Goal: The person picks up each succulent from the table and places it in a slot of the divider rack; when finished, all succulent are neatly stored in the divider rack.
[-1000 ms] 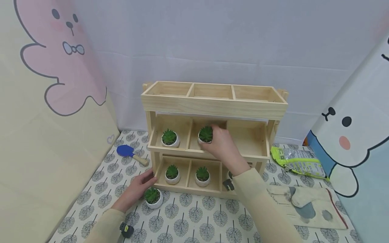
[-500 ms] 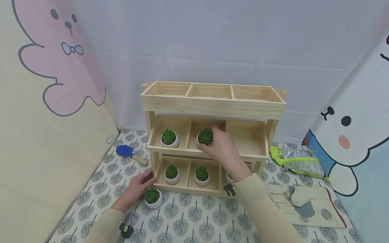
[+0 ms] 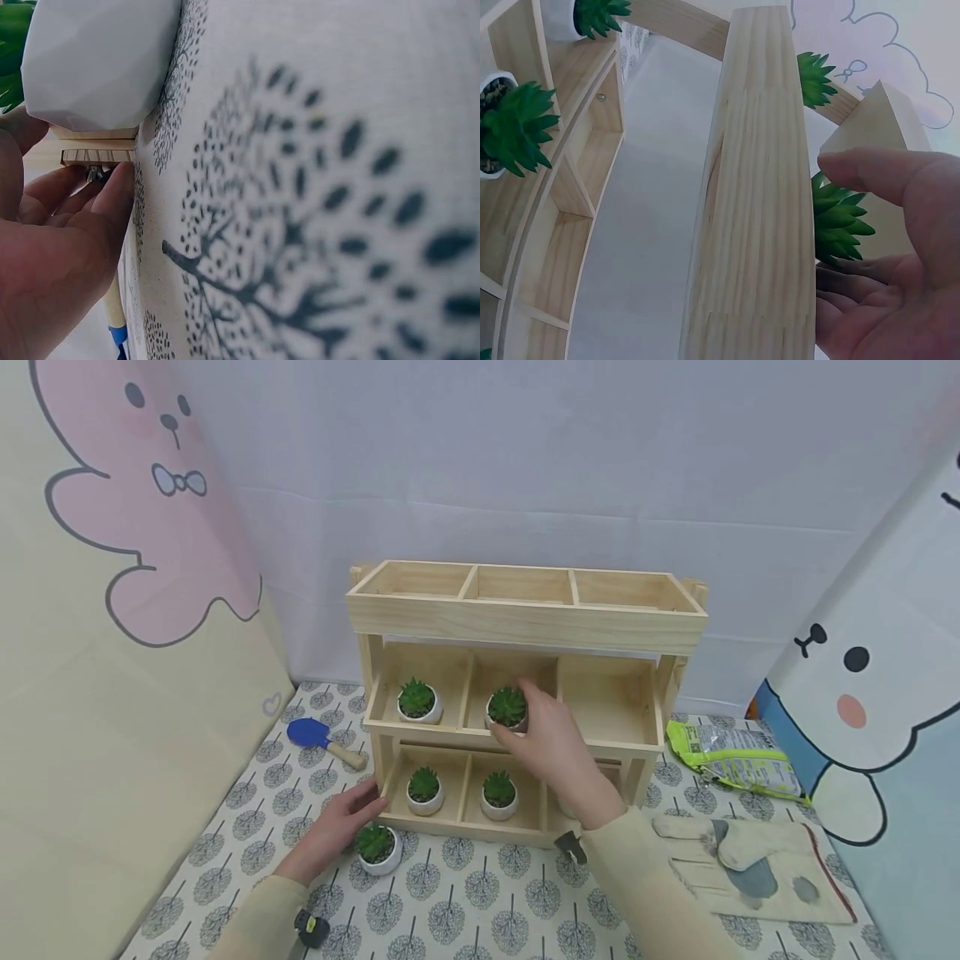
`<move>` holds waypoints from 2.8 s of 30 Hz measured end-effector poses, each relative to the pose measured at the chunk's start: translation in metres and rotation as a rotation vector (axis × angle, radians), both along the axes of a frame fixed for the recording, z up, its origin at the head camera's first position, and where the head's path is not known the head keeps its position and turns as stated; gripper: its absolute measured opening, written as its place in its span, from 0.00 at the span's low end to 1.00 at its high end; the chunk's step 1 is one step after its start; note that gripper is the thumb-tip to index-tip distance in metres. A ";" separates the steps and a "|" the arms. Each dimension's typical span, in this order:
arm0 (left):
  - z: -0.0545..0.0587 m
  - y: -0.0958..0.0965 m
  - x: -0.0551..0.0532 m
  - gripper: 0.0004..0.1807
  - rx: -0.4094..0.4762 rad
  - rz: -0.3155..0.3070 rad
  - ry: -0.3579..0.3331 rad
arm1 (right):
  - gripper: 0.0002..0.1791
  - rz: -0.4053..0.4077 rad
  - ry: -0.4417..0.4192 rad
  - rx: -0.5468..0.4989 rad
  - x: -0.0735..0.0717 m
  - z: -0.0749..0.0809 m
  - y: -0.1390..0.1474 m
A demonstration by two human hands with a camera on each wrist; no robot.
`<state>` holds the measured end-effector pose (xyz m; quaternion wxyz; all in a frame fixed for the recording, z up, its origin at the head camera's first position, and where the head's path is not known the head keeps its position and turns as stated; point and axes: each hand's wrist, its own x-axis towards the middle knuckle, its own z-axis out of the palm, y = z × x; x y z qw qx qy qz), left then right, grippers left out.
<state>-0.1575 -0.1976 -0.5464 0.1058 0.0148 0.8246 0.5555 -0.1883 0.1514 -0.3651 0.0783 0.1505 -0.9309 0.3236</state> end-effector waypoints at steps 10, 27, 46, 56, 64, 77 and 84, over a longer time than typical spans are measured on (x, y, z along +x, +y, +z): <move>0.000 0.001 0.000 0.38 -0.005 0.008 -0.005 | 0.46 0.010 -0.003 -0.083 0.016 -0.003 0.005; 0.001 0.001 0.000 0.38 -0.004 0.005 -0.002 | 0.43 0.017 0.067 -0.183 0.050 -0.014 0.012; -0.001 0.001 -0.001 0.38 0.011 -0.003 -0.002 | 0.39 0.041 0.242 -0.328 0.080 -0.043 0.003; -0.003 0.000 -0.002 0.38 0.036 -0.015 0.002 | 0.37 0.041 0.144 -0.332 0.090 -0.070 -0.008; -0.004 0.000 -0.002 0.38 0.036 -0.015 0.000 | 0.37 0.055 0.085 -0.335 0.092 -0.083 -0.016; -0.002 0.000 0.000 0.37 0.030 -0.015 0.012 | 0.35 0.056 0.007 -0.342 0.094 -0.101 -0.029; -0.003 0.000 -0.001 0.38 0.030 -0.019 0.013 | 0.33 0.079 -0.043 -0.291 0.093 -0.116 -0.034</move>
